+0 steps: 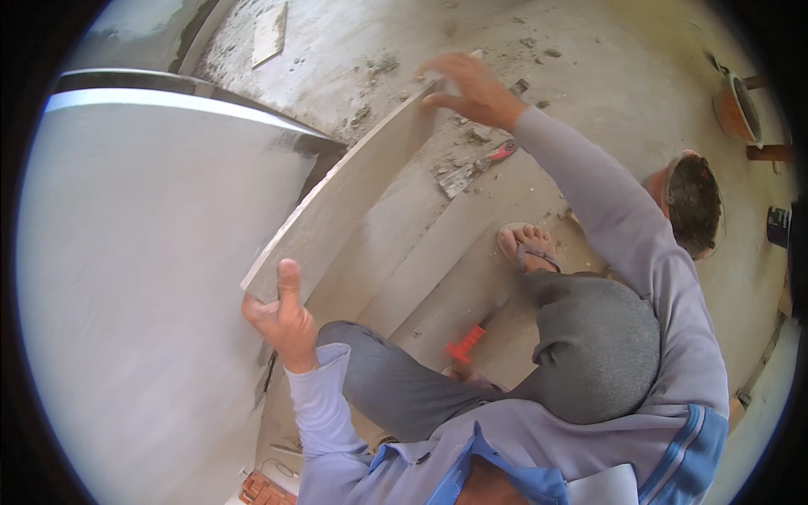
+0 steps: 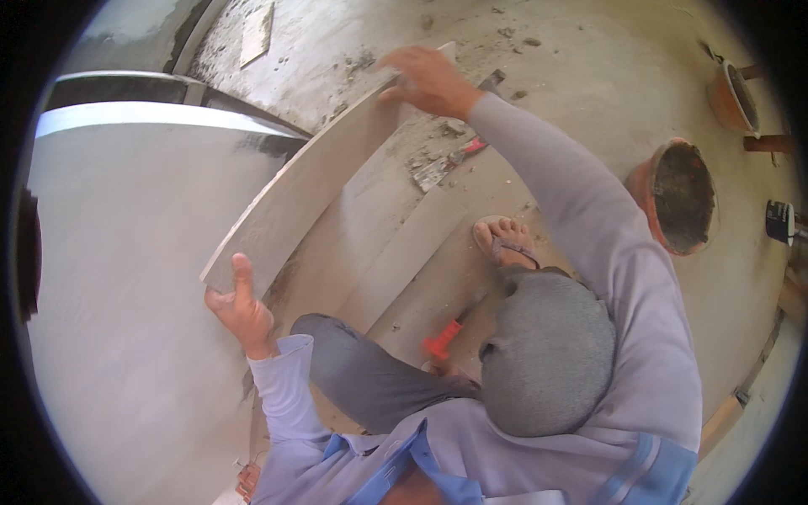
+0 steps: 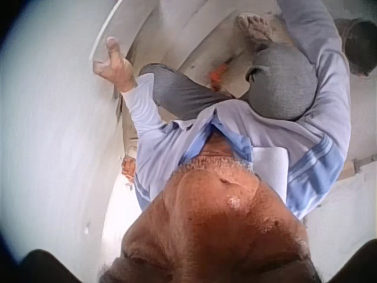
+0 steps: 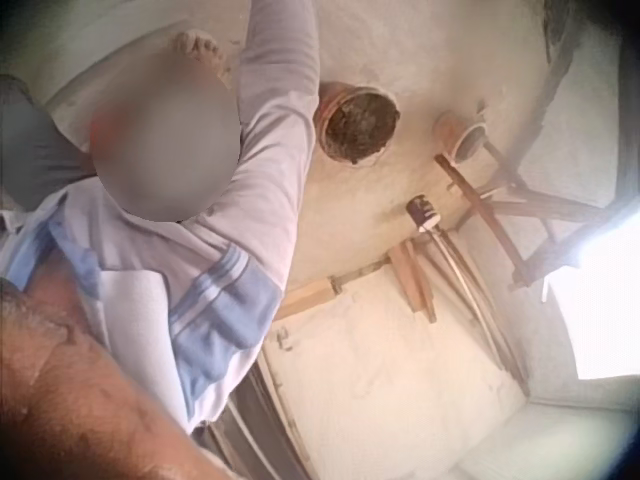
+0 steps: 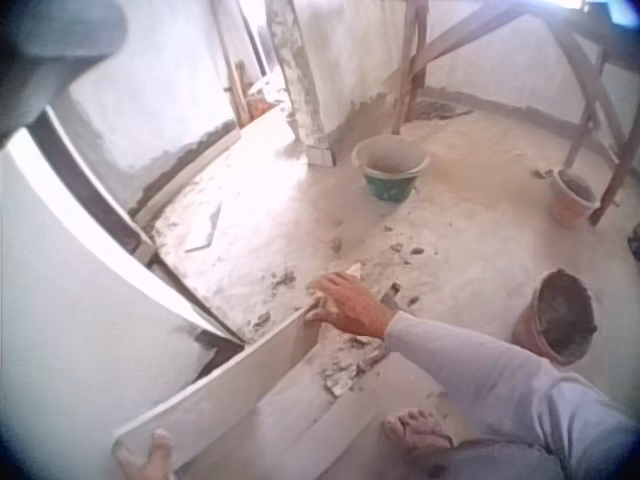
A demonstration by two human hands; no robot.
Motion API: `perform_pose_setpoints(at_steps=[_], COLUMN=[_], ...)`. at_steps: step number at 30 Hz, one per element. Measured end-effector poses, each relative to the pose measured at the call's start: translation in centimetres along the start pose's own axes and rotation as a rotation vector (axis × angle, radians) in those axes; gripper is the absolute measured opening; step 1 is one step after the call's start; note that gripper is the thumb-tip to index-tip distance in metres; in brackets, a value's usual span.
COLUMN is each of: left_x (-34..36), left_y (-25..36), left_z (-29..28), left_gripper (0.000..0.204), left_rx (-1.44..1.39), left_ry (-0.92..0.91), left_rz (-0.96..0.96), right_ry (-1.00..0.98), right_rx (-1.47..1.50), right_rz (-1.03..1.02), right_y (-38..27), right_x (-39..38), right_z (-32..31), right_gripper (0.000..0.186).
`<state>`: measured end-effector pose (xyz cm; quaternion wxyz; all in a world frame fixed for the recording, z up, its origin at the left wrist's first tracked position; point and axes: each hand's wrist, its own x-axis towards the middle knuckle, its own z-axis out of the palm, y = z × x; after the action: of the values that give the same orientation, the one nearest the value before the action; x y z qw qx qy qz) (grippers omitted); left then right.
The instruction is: The person kneels on the floor and uses a notched trowel to spread adhesive on the wall and the back of a tile. They then press the tile onto the wall and adjust its position. The person repeats this process with another tile, ensuring proper alignment and adhesion.
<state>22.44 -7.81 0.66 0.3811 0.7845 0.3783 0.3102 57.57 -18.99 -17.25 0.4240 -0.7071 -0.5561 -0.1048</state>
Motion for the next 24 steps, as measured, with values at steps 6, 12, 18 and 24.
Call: perform_pose_setpoints(at_steps=[6,12,18,24], left_x=[0.8,1.3,0.8,-0.6], left_y=[2.4,4.0,3.5,2.0], left_z=[0.1,0.3,0.1,0.3], left_gripper=[0.032,0.031,0.032,0.03], left_rx=[0.022,0.106,0.051,0.037], left_ry=[-0.072,-0.133,-0.183,-0.138], left_rz=[-0.029,-0.083,-0.02,0.13], right_ry=[-0.654,-0.602,-0.702,-0.871], right_rx=[-0.351,-0.513,-0.086,0.467], right_rz=[0.265,0.111,0.49,1.112], right_y=[-0.6,-0.3,-6.1,-15.6], right_x=[-12.9,-18.6,-16.6,-5.3], right_z=[0.3,2.8,-6.1,-20.2], right_gripper=[0.04,0.041,0.036,0.05])
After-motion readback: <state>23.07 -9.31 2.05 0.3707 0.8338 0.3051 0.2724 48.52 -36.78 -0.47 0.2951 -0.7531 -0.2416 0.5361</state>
